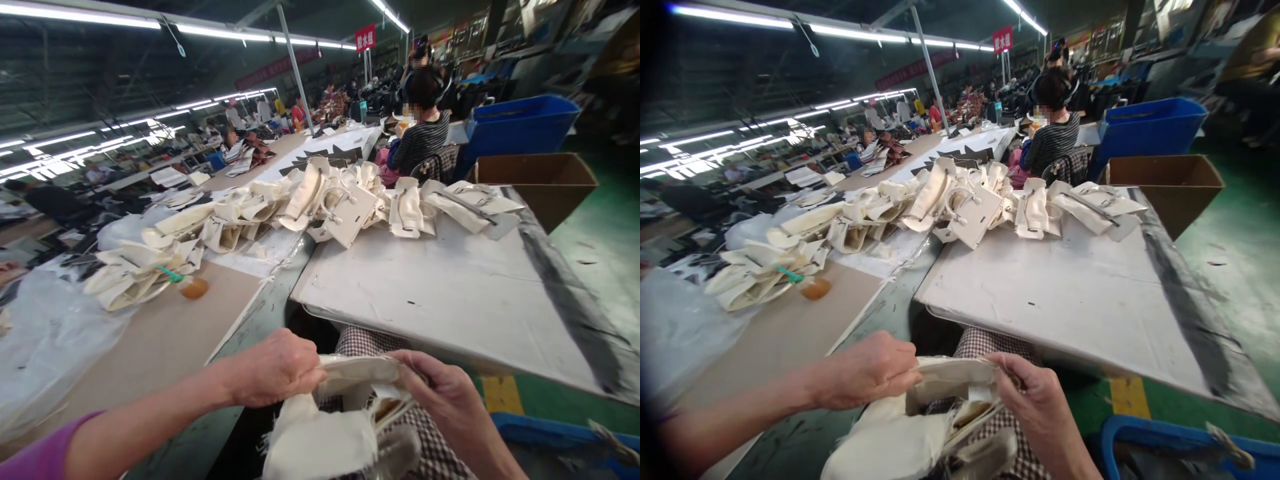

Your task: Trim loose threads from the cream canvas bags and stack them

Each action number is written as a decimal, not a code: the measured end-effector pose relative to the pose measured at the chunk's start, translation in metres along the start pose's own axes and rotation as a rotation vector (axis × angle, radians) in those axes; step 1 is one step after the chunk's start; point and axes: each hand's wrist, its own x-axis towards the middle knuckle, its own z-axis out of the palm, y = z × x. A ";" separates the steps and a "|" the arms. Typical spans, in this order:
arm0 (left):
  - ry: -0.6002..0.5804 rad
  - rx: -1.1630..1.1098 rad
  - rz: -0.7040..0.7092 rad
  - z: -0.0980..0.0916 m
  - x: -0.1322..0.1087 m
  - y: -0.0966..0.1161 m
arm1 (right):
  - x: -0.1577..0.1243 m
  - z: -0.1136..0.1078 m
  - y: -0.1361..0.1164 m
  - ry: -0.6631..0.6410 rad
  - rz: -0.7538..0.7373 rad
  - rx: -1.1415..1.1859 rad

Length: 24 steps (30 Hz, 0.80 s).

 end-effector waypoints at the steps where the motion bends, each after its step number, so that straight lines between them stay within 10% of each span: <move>1: 0.033 -0.008 -0.014 -0.001 0.001 0.002 | 0.006 -0.004 -0.005 -0.009 -0.012 -0.011; 7: 0.270 -0.127 -0.258 -0.024 0.000 0.031 | 0.075 -0.030 -0.059 -0.119 -0.146 0.050; 11: 0.382 -0.116 -0.362 0.013 -0.001 0.050 | 0.104 -0.022 -0.064 -0.365 -0.151 0.115; 15: 0.360 -0.094 -0.410 0.048 -0.001 0.051 | 0.099 -0.002 -0.042 -0.429 -0.125 0.130; 24: 0.622 -0.501 -0.386 0.019 0.028 0.025 | 0.081 0.018 -0.057 -0.455 -0.166 -0.138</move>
